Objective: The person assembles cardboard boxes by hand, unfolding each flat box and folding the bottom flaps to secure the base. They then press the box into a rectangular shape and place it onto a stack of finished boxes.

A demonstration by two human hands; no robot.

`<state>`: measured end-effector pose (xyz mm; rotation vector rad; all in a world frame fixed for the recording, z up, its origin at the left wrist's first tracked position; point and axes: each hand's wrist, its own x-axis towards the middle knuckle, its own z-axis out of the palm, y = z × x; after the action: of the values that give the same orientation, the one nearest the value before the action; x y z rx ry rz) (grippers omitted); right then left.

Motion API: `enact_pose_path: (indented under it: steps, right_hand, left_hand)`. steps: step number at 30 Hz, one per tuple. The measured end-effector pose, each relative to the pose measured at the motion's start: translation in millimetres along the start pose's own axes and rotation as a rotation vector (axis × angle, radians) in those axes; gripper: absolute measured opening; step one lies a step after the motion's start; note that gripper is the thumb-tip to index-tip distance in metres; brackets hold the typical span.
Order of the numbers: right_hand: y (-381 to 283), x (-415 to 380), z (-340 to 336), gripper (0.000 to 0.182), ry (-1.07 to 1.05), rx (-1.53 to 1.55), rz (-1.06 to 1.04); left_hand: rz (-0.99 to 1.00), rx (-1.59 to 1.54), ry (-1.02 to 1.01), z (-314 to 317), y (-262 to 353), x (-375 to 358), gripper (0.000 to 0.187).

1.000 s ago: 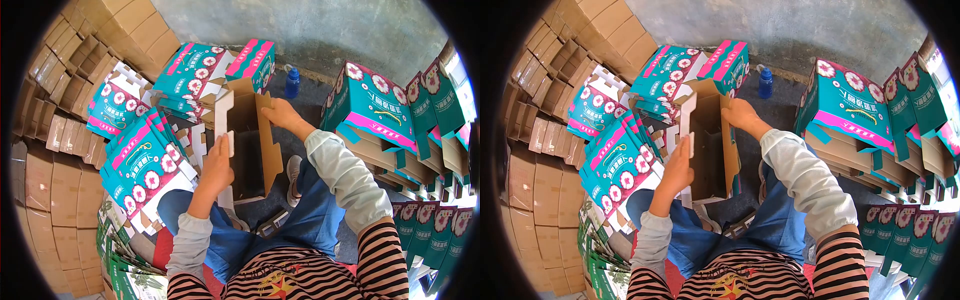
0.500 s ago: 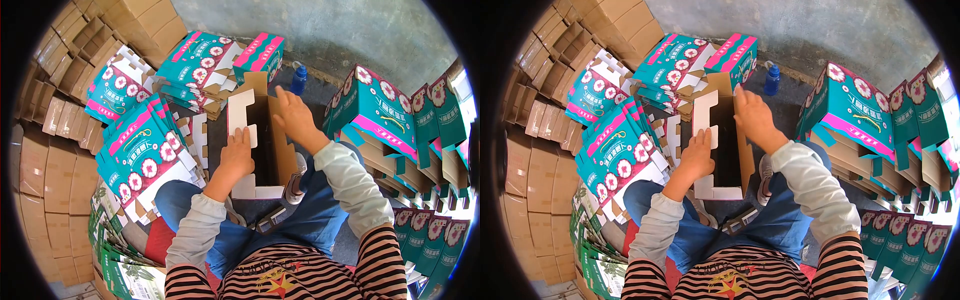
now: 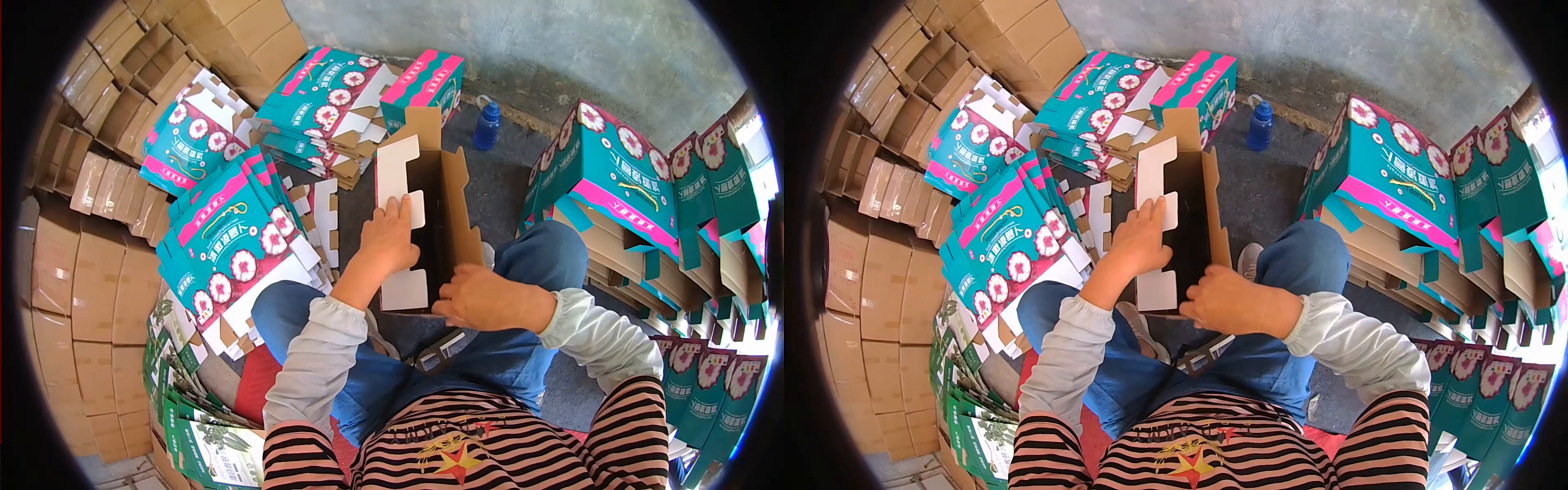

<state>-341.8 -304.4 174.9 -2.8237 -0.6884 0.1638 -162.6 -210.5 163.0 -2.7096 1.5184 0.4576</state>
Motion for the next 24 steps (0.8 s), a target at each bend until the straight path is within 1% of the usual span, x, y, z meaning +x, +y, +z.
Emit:
enact_pose_path:
  steps: [1,2,5,6,9,10,11,12,13,14,15,17,18,20,22,24]
  right_hand:
    - [-4,-2,4,0.023,-0.017,0.024,-0.015]
    - [-6,-3,6,0.022,-0.034,0.046,-0.029]
    - [-3,-1,2,0.021,0.001,0.023,-0.031]
    - [-2,0,2,0.024,0.037,0.024,0.056]
    - [6,8,7,0.032,0.135,-0.012,0.305]
    - [13,11,10,0.035,0.155,-0.047,0.385]
    - [20,15,14,0.038,0.174,-0.081,0.466]
    - [28,19,15,0.045,0.160,-0.124,0.476]
    - [34,22,16,0.045,0.135,-0.115,0.454]
    - [40,25,15,0.045,0.108,-0.106,0.434]
    - [46,28,14,0.046,0.078,-0.096,0.411]
    - [64,38,15,0.046,0.007,-0.027,0.430]
    - [74,42,14,0.047,-0.030,0.010,0.438]
    - [100,54,2,0.047,0.078,-0.005,0.495]
    - [141,65,16,0.049,0.440,-0.151,0.591]
    - [167,77,3,0.054,0.456,-0.151,0.811]
  left_hand:
    - [-0.002,0.002,-0.013,-1,3,0,0.091]
    - [0.010,0.044,0.040,8,3,3,0.089]
    - [0.042,0.077,0.106,17,9,-2,0.083]
    - [0.068,0.103,0.147,26,6,-4,0.078]
    - [0.148,-0.003,0.350,49,-8,-11,0.069]
    - [0.200,-0.069,0.444,54,-13,-13,0.059]
    - [0.200,-0.133,0.450,59,-19,-16,0.058]
    - [0.201,-0.197,0.457,61,-22,-19,0.057]
    - [0.202,-0.262,0.464,64,-24,-22,0.056]
    - [0.170,-0.252,0.434,69,-22,-28,0.063]
    - [0.164,-0.212,0.447,69,-15,-37,0.066]
    - [0.146,-0.132,0.475,67,2,-55,0.071]
    - [0.131,-0.118,0.460,70,5,-59,0.077]
    - [0.113,-0.111,0.477,81,8,-61,0.076]
    - [0.094,-0.100,0.478,87,9,-64,0.072]
    - [0.086,-0.088,0.464,91,13,-67,0.065]
